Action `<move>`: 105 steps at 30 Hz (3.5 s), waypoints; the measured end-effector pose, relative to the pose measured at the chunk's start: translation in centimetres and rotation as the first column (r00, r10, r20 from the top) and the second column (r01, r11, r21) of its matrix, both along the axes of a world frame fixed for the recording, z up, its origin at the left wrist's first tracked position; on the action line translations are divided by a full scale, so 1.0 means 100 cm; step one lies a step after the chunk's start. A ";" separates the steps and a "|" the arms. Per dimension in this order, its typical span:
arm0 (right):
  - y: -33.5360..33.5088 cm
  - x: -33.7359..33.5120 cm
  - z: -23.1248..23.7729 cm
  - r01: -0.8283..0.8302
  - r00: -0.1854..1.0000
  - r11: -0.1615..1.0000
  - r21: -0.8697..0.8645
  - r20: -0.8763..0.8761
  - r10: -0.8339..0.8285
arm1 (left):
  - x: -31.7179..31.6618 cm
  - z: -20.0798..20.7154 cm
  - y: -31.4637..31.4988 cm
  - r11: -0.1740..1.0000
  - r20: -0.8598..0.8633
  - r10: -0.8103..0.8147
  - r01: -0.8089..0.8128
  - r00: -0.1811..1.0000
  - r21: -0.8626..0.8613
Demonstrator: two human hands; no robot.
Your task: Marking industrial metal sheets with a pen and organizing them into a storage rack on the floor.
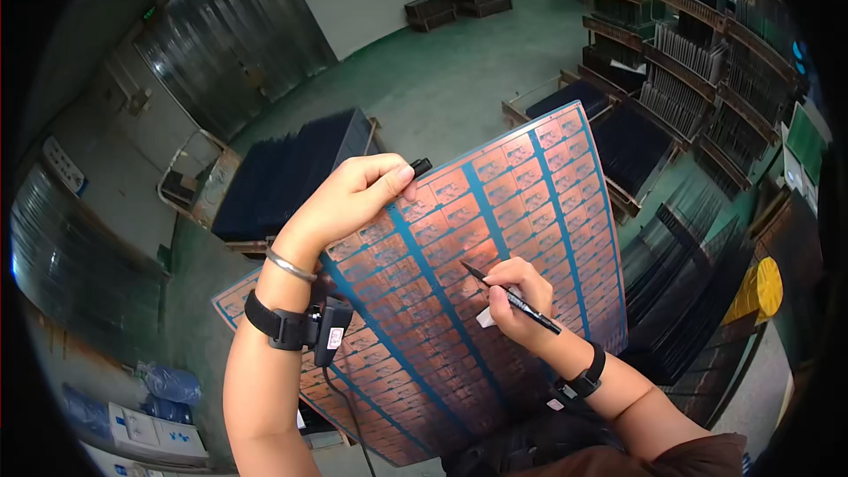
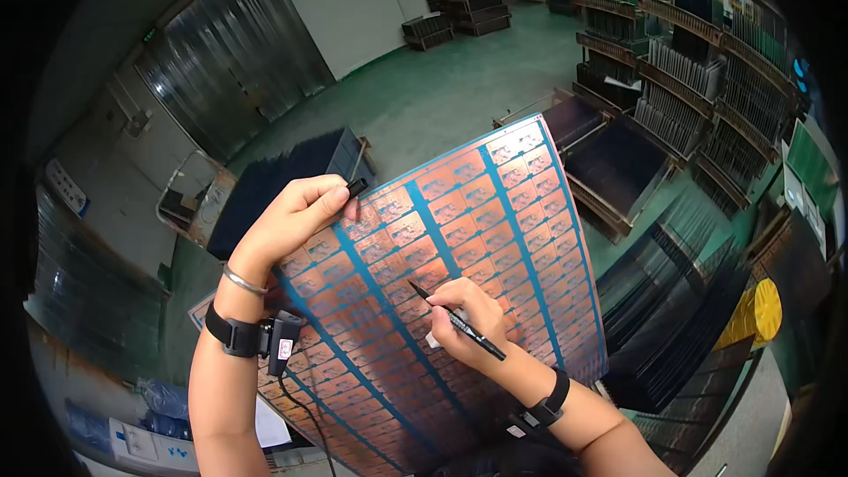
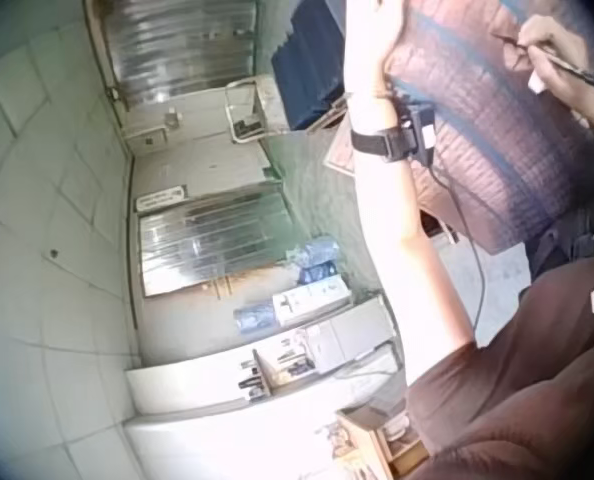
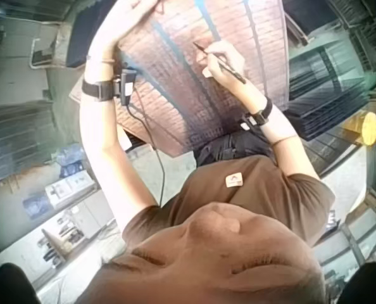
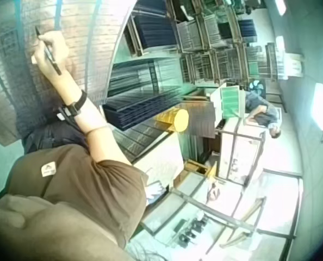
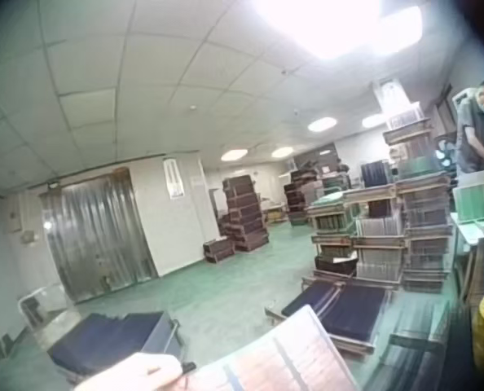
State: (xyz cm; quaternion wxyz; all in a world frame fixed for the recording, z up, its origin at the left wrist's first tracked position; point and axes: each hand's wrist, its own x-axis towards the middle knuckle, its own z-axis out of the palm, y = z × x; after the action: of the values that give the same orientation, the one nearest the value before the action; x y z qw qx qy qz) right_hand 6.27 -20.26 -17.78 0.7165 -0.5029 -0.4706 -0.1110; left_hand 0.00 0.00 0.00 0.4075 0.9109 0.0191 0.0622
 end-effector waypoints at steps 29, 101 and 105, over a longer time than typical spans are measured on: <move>-0.005 0.027 0.080 -0.362 0.795 0.925 0.116 -0.479 0.372 | -0.006 0.002 -0.001 0.996 -0.067 0.065 -0.068 0.996 -0.051; -0.315 0.111 -0.015 0.394 0.739 0.560 -0.729 -0.112 -0.665 | 0.051 -0.060 -0.051 0.931 0.451 0.185 -0.302 0.873 0.203; -0.218 0.143 -0.019 0.114 0.801 0.770 -0.627 -0.400 -0.445 | 0.046 -0.062 -0.046 0.907 0.539 0.172 -0.345 0.825 0.240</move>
State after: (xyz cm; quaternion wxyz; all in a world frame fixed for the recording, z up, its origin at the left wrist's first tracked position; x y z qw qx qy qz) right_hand 20.54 -42.05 -19.73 0.6052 -0.7719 -0.1824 0.0686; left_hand 4.65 -4.58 -6.20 0.2289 0.9055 0.0259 0.3564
